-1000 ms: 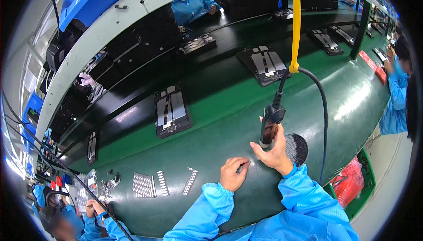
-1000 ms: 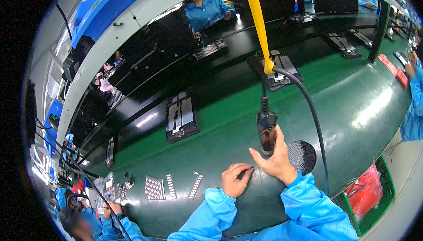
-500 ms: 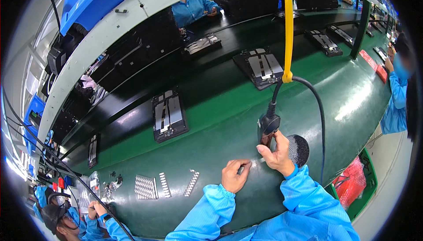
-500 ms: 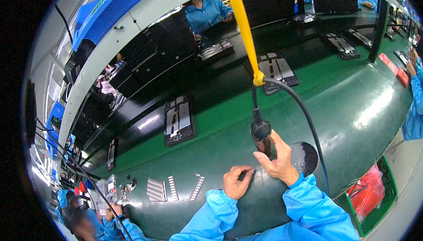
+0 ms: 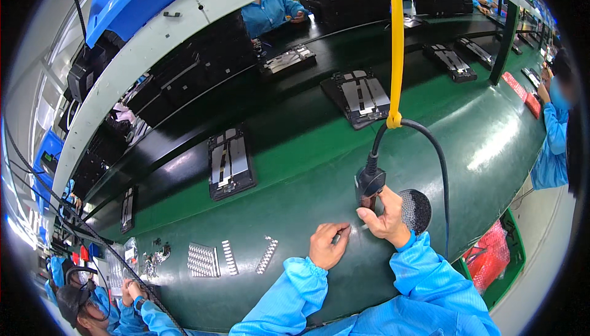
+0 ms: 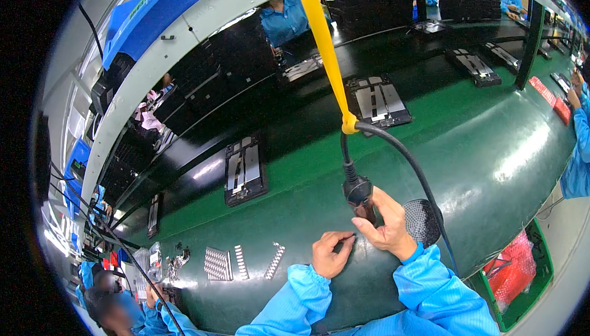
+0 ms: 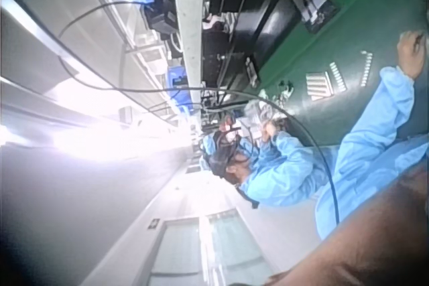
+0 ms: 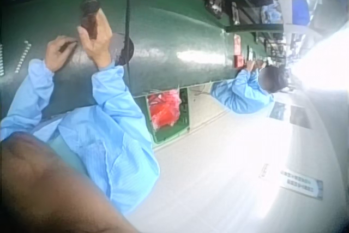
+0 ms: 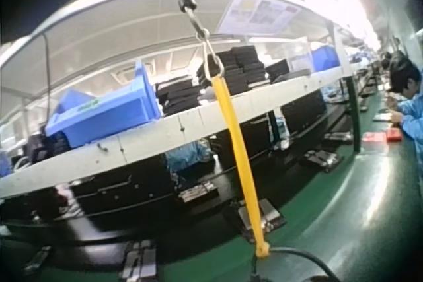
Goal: Assembling components of a tablet housing using an electric screwdriver.
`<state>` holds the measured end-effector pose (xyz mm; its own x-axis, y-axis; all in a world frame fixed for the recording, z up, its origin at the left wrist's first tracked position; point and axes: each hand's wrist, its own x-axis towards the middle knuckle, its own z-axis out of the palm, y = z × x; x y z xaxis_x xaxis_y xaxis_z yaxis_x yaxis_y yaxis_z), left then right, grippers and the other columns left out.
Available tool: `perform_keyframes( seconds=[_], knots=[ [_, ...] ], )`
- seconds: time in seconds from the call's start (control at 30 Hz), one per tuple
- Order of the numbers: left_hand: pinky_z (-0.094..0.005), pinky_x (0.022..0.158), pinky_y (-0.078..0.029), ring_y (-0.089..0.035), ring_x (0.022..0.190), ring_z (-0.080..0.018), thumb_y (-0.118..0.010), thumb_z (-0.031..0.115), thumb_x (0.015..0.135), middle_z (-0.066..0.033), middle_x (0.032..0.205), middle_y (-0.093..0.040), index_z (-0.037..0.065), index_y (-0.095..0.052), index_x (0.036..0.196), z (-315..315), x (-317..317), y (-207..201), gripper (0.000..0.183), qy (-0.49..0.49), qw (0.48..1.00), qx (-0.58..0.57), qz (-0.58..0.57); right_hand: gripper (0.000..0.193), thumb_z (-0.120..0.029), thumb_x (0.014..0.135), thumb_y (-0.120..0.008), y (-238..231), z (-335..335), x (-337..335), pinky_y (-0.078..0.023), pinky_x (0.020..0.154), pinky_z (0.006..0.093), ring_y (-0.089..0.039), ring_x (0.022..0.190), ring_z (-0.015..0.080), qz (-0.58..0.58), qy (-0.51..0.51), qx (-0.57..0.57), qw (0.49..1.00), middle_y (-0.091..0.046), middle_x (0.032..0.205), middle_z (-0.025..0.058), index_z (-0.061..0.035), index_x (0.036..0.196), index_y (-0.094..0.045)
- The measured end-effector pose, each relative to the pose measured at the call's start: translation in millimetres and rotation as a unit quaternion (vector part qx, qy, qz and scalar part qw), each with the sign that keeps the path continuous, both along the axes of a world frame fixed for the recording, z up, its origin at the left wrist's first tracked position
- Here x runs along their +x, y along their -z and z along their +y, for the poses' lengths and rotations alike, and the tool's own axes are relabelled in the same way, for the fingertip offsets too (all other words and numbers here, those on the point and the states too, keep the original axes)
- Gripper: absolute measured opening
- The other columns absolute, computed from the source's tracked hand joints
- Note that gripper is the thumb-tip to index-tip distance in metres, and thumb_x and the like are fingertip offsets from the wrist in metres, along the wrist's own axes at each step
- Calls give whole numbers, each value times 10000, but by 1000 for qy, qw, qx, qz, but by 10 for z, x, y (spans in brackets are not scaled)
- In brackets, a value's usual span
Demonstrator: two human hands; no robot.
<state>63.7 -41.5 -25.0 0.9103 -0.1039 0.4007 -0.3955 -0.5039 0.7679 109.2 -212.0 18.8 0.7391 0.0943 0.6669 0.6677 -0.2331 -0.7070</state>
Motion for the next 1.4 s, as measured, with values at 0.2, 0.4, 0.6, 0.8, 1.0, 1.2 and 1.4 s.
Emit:
perform_keyframes(
  seconds=[0.2,0.4,0.6,0.8,1.0,1.2,1.4],
  knots=[
    [-334,683,-494,-640,741,-274,-693,40,733,-127,797,-663,21,-670,842,-5,6,34,113,3,1000,-4,-18,451,-240,700,-759,94,61,57,-480,632,326,-596,710,261,-5,16,-9,1000,-601,850,134,30,1015,-580],
    [-338,689,-494,-641,746,-274,-697,39,729,-125,801,-667,24,-676,858,1,-28,-8,132,7,1000,-7,-18,427,-259,676,-786,128,77,12,-406,485,301,-503,536,197,44,12,-1,999,-521,658,62,7,931,-573],
    [-341,706,-478,-632,697,-253,-694,45,734,-107,759,-662,28,-673,855,-27,-7,77,124,22,999,-16,-30,476,-331,788,-672,168,-20,-33,-476,614,303,-601,679,186,65,-52,18,996,-611,787,105,36,1070,-559],
    [-319,675,-495,-639,703,-229,-704,24,721,-118,770,-672,11,-685,855,68,-25,-3,136,-6,1000,9,-12,531,-291,855,-590,179,60,23,-497,800,317,-639,872,207,60,-25,157,985,-639,1021,159,86,1212,-481],
    [-333,701,-484,-629,705,-248,-703,41,727,-106,774,-668,26,-679,844,-105,56,35,121,6,1000,-16,23,519,-248,830,-627,260,-84,95,-493,705,305,-629,775,203,42,19,132,990,-637,890,152,112,1176,-483],
    [-358,726,-483,-633,741,-268,-671,45,725,-101,793,-668,48,-678,872,191,-48,68,147,-15,999,15,-33,420,-249,813,-599,255,140,49,-494,674,356,-630,751,265,28,12,-10,999,-626,864,183,77,1073,-548],
    [-419,770,-441,-591,823,-287,-608,119,805,-99,838,-635,57,-641,936,67,4,402,148,70,995,-27,-62,795,-593,852,-484,304,83,-19,-448,879,364,-568,1022,257,120,7,188,975,-484,1299,196,69,1281,-378]
  ],
)
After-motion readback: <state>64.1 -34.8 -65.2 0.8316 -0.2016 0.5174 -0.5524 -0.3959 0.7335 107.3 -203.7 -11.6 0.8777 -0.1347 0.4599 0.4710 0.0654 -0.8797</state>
